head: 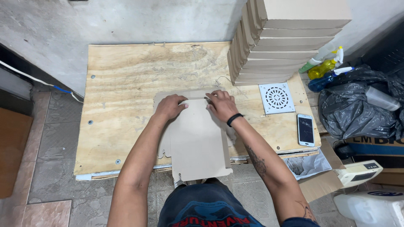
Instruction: The person assembles flat cardboard pieces into rectangular boxes by folding and interlocking the flaps. The person handles multiple units one at a time, folding the sides and securing the tabs to form the box shape.
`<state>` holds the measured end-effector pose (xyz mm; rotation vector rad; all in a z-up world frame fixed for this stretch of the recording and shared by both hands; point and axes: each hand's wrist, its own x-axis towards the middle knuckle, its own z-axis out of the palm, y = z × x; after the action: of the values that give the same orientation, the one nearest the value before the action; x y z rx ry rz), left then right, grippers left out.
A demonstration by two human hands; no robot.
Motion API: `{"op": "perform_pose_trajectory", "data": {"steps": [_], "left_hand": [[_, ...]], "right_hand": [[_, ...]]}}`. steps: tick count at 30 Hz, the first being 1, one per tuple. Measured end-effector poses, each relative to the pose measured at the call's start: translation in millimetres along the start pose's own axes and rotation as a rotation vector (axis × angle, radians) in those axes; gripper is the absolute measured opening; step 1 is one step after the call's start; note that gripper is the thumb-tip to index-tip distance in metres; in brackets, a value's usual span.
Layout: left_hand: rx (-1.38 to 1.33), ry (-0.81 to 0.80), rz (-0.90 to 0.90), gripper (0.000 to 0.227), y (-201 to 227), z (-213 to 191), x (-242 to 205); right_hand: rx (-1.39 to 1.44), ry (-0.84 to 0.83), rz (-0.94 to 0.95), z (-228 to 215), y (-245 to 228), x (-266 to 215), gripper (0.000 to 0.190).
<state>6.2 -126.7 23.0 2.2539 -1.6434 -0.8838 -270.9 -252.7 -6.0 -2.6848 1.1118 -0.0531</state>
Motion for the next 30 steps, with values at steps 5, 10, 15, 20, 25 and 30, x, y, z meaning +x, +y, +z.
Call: {"op": "perform_pose_trajectory", "data": {"steps": [5,10,15,20,25,30], "left_hand": [[-0.041,0.015,-0.003,0.043,-2.0,3.1,0.9],[-0.054,0.017,0.001,0.043,-6.7,4.6,5.7],[-0.02,-0.075,0.058,0.04,-8.0,0.3,16.6],[0.064,-0.115,0.085,0.04,0.3,-4.5,19.1],[0.141,-0.104,0.156,0.034,-4.7,-1.2,19.7],[0.311,-0.047,0.255,0.029,-7.0,8.6,15.3]], "right_hand": [[0.04,-0.273,0.025,19.2,16.7,51.5,0.055],[0.143,-0.359,0.004,15.8,23.3,65.4,0.05],[0.186,-0.421,-0.08,6.7,25.9,69.5,0.045],[0.196,-0.452,-0.094,0.0,27.3,67.1,0.042],[0.186,-0.42,-0.155,10.2,36.8,61.0,0.038],[0.027,-0.257,-0.269,11.3,30.8,39.5,0.028]]}}
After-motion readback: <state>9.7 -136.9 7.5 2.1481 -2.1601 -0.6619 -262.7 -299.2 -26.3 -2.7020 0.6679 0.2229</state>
